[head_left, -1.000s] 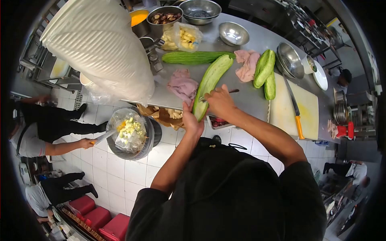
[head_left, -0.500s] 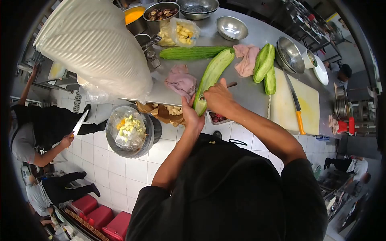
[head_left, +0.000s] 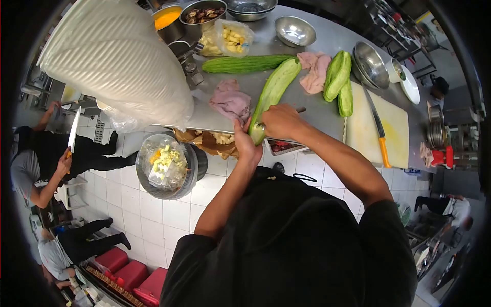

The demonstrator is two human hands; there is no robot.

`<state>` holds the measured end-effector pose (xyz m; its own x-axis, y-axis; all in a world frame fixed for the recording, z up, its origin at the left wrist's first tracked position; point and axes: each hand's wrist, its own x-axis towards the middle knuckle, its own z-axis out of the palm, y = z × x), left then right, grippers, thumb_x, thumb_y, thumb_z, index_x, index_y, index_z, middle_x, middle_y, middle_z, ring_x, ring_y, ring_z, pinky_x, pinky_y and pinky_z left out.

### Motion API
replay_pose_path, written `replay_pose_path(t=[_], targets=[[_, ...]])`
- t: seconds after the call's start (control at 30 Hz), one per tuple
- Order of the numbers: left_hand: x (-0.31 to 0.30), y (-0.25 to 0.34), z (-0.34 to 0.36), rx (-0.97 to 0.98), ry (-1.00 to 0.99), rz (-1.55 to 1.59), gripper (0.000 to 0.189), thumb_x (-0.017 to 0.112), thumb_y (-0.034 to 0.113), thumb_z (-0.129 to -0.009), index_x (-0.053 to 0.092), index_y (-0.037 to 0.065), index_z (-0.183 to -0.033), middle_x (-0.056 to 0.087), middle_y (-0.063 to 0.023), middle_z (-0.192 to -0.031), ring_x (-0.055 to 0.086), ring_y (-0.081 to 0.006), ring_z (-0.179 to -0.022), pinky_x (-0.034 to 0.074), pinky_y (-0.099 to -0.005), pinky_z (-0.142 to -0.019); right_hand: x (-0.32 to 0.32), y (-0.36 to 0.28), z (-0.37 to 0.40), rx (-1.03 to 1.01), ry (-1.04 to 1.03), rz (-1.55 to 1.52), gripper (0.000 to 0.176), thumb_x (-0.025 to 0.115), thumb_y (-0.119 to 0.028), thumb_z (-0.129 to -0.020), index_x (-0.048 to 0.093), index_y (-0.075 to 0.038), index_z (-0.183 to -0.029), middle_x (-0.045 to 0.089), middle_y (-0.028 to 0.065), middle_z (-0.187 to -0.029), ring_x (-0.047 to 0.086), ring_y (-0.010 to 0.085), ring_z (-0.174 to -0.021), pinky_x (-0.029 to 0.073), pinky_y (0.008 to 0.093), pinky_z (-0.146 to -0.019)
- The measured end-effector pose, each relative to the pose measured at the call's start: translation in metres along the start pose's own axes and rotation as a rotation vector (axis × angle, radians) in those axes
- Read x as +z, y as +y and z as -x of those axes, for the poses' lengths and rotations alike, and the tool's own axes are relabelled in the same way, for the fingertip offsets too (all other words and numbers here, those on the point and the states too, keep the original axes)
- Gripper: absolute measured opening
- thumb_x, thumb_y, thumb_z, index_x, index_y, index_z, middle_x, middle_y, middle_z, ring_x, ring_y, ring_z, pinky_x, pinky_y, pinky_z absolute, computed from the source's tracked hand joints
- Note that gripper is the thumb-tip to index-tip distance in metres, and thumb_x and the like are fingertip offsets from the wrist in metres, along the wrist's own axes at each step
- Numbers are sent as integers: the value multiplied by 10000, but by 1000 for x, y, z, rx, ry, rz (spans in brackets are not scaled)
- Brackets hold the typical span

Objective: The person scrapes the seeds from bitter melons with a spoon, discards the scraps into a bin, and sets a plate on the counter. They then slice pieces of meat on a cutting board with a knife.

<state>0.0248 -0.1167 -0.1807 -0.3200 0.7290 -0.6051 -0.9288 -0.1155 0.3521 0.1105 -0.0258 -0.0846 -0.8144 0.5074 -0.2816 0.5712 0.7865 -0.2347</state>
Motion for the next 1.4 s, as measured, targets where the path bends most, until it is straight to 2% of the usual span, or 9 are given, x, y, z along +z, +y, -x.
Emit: replay_pose_path(t=[0.13,0.33,0.53,0.83,0.93,1.0,1.13,1.27,1.4], targets=[[-3,-6,-6,33,-13,9,633,318,494,-1044,585,-51,-1221,654,-142,-1129,613,-237,-1036,476,-350,-932,-7,-3,4,78,-115,-69,146,648,-140,-684,729,-50,-766,696,192,-766,695,365,-794,532,484,-704],[1,-4,-9,56,50,-15,607,321,470,-1050,596,-48,-1205,653,-147,-1123,615,-241,-1028,473,-363,-936,14,-15,21,13,29,-13,193,659,-153,-687,731,-53,-835,697,192,-774,693,367,-786,533,480,-714],[9,-2,-5,61,134,-22,635,337,501,-1029,599,-52,-1205,655,-155,-1126,620,-267,-1036,475,-366,-950,18,-28,33,43,11,-118,177,641,-160,-710,709,-37,-819,693,203,-782,688,382,-797,525,497,-725],[6,3,-2,9,21,65,708,338,589,-991,570,-26,-1254,633,-142,-1195,598,-268,-1094,467,-403,-969,40,-6,41,246,203,-417,168,607,-131,-744,709,-6,-790,685,237,-795,673,411,-747,535,498,-727],[7,2,3,-7,26,11,701,310,590,-990,566,4,-1276,630,-153,-1231,587,-299,-1139,429,-422,-1021,23,9,21,274,246,-150,158,642,-145,-736,719,-21,-797,696,221,-809,690,380,-766,544,476,-712],[11,0,4,-7,21,4,672,316,578,-1005,545,16,-1295,619,-134,-1239,589,-271,-1129,453,-426,-991,12,11,5,224,221,-52,156,670,-155,-719,728,-36,-802,703,207,-805,701,355,-771,548,457,-698],[14,-3,2,28,33,-8,604,297,517,-1043,534,32,-1313,609,-130,-1256,593,-259,-1133,467,-422,-982,-4,-15,10,93,78,121,159,701,-166,-691,745,-64,-805,714,177,-785,718,316,-766,551,432,-676],[17,-9,1,82,41,3,551,263,445,-1068,539,33,-1310,619,-133,-1241,603,-259,-1123,475,-410,-975,9,-20,14,102,71,44,161,667,-169,-684,733,-30,-731,696,170,-708,703,315,-677,541,424,-641],[12,-8,0,75,69,-67,542,244,416,-1075,551,29,-1298,639,-134,-1201,619,-256,-1082,484,-399,-960,6,-33,24,115,9,-5,171,653,-160,-688,737,-32,-762,702,181,-743,707,328,-702,544,441,-659]])
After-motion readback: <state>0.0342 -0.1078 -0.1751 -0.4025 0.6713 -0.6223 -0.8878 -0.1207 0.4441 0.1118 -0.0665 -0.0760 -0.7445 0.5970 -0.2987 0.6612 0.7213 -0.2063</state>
